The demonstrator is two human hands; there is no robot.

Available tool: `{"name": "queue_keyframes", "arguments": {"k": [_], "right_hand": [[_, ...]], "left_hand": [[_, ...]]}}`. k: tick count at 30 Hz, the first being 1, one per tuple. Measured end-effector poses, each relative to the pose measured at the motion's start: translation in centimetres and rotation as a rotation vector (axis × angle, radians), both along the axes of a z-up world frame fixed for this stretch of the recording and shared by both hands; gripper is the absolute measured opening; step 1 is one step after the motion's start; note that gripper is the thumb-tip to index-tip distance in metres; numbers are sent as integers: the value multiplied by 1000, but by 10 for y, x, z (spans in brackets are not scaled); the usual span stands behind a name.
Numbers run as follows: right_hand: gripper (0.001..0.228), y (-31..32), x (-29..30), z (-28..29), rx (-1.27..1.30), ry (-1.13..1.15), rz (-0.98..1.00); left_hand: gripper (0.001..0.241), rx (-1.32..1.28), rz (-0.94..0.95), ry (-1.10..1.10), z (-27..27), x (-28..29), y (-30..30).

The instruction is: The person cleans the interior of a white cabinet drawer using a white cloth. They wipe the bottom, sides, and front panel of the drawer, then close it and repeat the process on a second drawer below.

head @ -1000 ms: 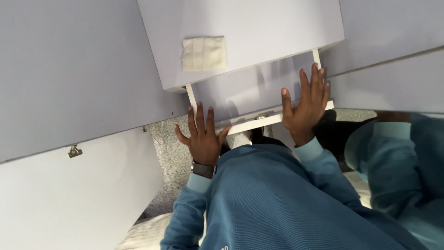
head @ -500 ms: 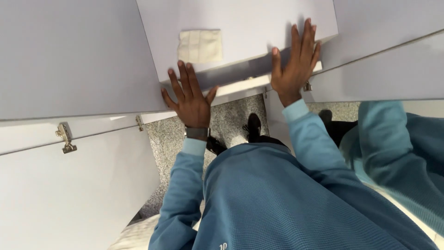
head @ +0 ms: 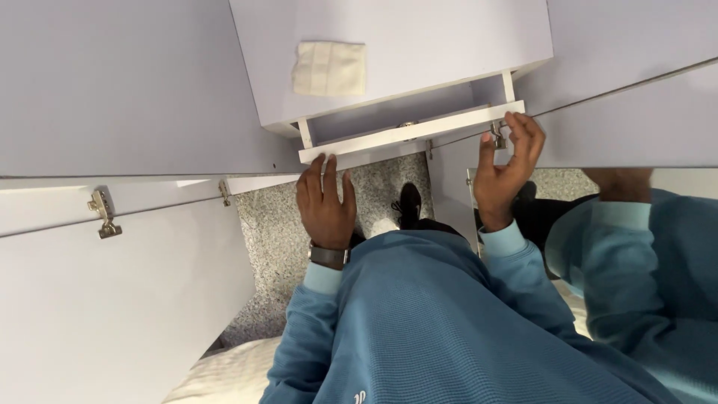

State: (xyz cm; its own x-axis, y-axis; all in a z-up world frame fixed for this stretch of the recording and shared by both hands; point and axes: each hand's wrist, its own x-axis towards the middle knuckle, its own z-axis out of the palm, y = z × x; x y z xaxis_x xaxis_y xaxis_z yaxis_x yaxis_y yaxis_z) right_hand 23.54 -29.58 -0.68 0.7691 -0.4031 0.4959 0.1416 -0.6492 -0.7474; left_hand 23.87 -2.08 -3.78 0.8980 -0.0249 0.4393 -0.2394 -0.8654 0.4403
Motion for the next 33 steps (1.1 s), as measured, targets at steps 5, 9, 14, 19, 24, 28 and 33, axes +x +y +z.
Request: {"name": "queue_keyframes", "arguments": {"k": [5, 9, 14, 19, 24, 28, 33], "right_hand": [[38, -8, 14, 8, -184, 41, 119], [33, -6, 23, -2, -273, 148, 242], [17, 9, 35, 6, -347, 20, 253], [19, 4, 44, 1, -435, -39, 238], [15, 13, 40, 20, -280, 98, 231], [21, 22, 52, 33, -428, 237, 264], [29, 67, 98, 62, -388, 108, 482]], "left_hand": [[38, 93, 21, -36, 6, 11, -7], [32, 172, 26, -101, 3, 18, -5], [23, 154, 17, -175, -1, 30, -3], [9, 147, 16, -260, 9, 43, -6], [13, 85, 49, -95, 19, 37, -8], [25, 46, 8, 63, 45, 60, -6], [48, -19, -197, -164, 76, 100, -15]]}}
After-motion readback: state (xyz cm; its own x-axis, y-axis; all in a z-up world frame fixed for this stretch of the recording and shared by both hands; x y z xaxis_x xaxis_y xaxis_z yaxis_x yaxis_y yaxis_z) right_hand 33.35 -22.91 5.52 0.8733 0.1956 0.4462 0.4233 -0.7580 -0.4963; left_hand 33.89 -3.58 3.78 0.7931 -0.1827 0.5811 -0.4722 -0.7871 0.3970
